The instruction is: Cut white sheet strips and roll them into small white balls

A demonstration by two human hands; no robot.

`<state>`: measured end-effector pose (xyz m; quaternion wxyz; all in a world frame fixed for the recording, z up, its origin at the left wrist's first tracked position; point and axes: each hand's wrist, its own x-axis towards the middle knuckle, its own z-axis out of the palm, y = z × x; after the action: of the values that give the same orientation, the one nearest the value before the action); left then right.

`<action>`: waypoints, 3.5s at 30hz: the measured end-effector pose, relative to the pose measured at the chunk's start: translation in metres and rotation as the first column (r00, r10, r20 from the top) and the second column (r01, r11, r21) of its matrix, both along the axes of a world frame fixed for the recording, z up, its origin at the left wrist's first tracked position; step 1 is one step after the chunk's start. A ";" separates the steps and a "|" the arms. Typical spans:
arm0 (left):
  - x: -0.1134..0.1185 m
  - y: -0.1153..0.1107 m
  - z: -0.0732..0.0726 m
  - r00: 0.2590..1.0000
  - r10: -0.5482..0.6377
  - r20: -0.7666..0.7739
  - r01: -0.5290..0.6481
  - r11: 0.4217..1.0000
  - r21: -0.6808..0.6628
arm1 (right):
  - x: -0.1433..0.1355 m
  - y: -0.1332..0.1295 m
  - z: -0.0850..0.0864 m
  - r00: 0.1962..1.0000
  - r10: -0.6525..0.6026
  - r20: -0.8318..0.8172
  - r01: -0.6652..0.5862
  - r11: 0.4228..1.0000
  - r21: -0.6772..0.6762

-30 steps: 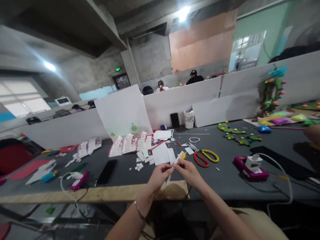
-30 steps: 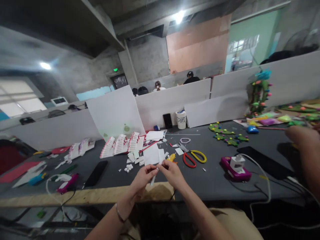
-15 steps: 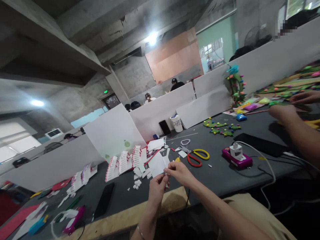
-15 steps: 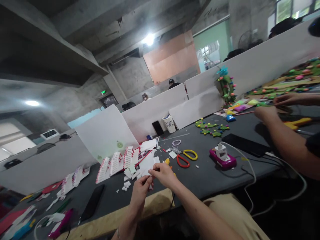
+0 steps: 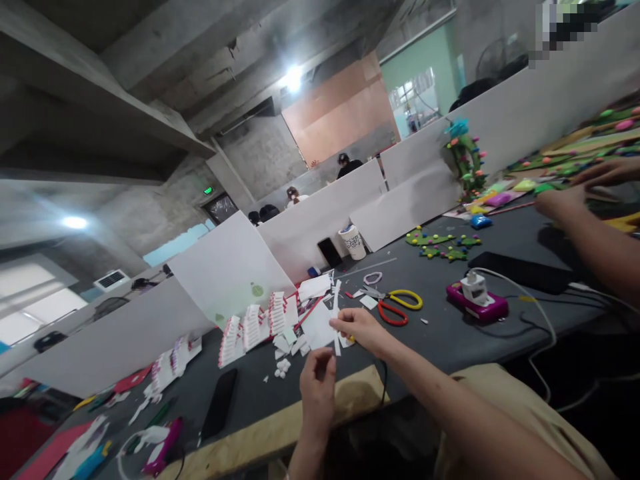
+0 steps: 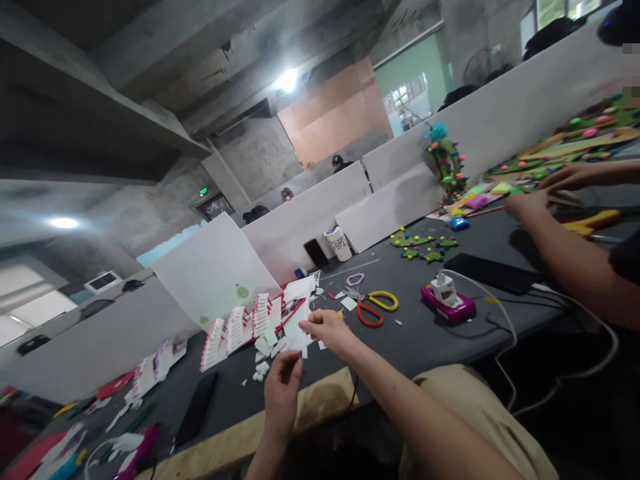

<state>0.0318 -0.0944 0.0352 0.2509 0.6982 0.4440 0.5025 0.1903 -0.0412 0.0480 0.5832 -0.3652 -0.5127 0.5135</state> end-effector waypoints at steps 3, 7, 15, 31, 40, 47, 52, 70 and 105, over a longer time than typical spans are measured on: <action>-0.008 0.003 0.003 0.993 0.047 -0.107 -0.012 0.950 0.312 | -0.003 -0.005 0.000 0.999 0.042 -0.028 -0.042 0.999 -0.003; -0.013 0.007 0.005 0.942 -0.002 -0.335 0.171 0.864 0.474 | -0.008 -0.007 -0.003 0.996 0.074 -0.051 -0.075 0.997 -0.013; -0.016 0.006 0.006 0.927 -0.030 -0.374 0.229 0.835 0.501 | -0.010 -0.006 -0.010 0.993 0.095 -0.076 -0.100 0.992 -0.071; -0.025 0.005 0.004 0.924 -0.059 -0.378 0.245 0.849 0.468 | -0.015 -0.010 -0.014 0.980 0.142 -0.137 -0.163 0.974 -0.155; -0.027 0.007 0.009 0.876 -0.132 -0.463 0.305 0.897 0.320 | -0.016 -0.012 -0.017 0.979 0.152 -0.135 -0.175 0.967 -0.187; -0.026 0.006 0.008 0.941 -0.142 -0.306 0.119 0.988 -0.093 | -0.020 -0.013 -0.020 0.981 0.150 -0.127 -0.169 0.972 -0.162; -0.028 0.006 0.004 0.984 -0.113 -0.140 0.073 0.961 -0.265 | -0.023 -0.015 -0.021 0.983 0.143 -0.116 -0.159 0.978 -0.137; -0.037 0.010 -0.007 0.976 -0.133 -0.174 0.106 0.982 -0.155 | -0.035 -0.011 -0.033 0.981 0.096 -0.171 -0.138 0.957 -0.254; -0.064 0.112 -0.035 0.961 -0.165 -0.224 0.117 0.971 -0.211 | -0.066 0.078 -0.059 0.994 -0.072 0.083 0.090 0.964 -0.249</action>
<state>-0.0321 0.0171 0.0000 0.2981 0.7557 0.4670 0.3493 0.1247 0.0370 -0.0115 0.5333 -0.4757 -0.4486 0.5366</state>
